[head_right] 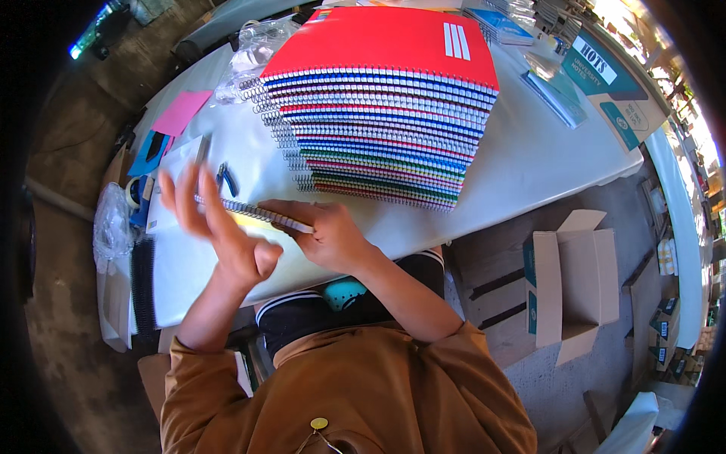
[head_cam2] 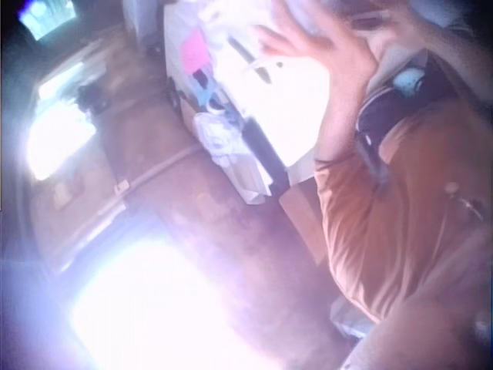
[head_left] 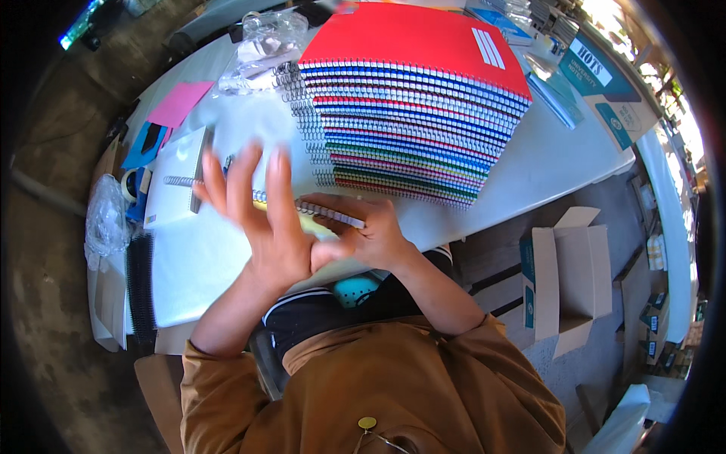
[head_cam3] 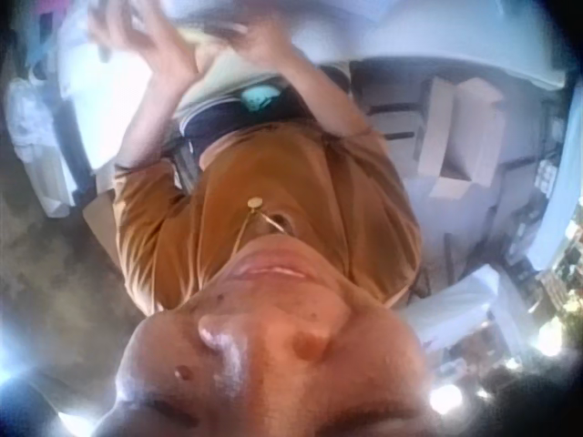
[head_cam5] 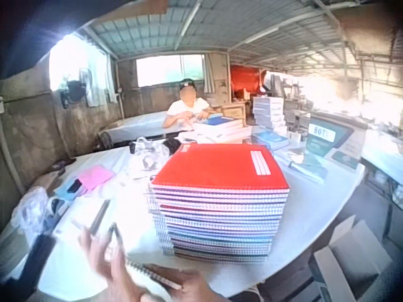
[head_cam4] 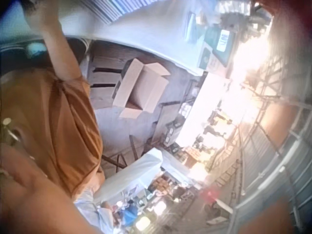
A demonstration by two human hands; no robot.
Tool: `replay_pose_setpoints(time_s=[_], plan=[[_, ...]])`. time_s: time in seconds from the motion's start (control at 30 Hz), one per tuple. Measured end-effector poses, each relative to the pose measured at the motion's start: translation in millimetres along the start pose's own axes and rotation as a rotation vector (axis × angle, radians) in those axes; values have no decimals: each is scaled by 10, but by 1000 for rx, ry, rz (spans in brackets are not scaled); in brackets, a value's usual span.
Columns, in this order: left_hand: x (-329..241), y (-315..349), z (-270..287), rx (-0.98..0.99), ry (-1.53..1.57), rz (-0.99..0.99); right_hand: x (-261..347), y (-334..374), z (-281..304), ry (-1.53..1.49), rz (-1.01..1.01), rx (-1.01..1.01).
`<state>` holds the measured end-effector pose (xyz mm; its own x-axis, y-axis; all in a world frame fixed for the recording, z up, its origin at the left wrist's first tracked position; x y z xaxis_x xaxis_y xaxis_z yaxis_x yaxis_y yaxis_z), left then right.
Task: The person assembles spiral notebooks by picking up covers of different colors, threading the spiral binding through the holes by spinning it with their hands, and then stacking the completed notebooks on top of one another.
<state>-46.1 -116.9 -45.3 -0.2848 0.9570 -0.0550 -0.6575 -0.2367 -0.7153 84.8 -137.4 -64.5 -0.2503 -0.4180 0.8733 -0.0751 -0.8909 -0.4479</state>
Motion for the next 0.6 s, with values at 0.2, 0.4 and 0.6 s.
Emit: replay_pose_setpoints(time_s=[0.2,0.4,0.6], plan=[[-270,-460,-185,128,-33,-78,-171,-116,41,-204,-157,45],[-402,-777,-141,175,87,-195,-334,54,261,105,-36,-169],[-550,-909,-1,212,100,-274,33,83,311,-43,-26,-180]])
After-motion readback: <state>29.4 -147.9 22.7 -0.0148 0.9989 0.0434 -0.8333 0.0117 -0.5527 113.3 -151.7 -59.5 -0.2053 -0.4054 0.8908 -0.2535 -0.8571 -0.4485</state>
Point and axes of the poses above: each hand's wrist, its own y-axis away from the middle knuckle, its own z-axis out of the back of the hand, x = y × z, the point moved 6 cm from there along -y, towards the middle knuckle, and after that the axes turned 15 degrees about -z, right-handed, at the moved point
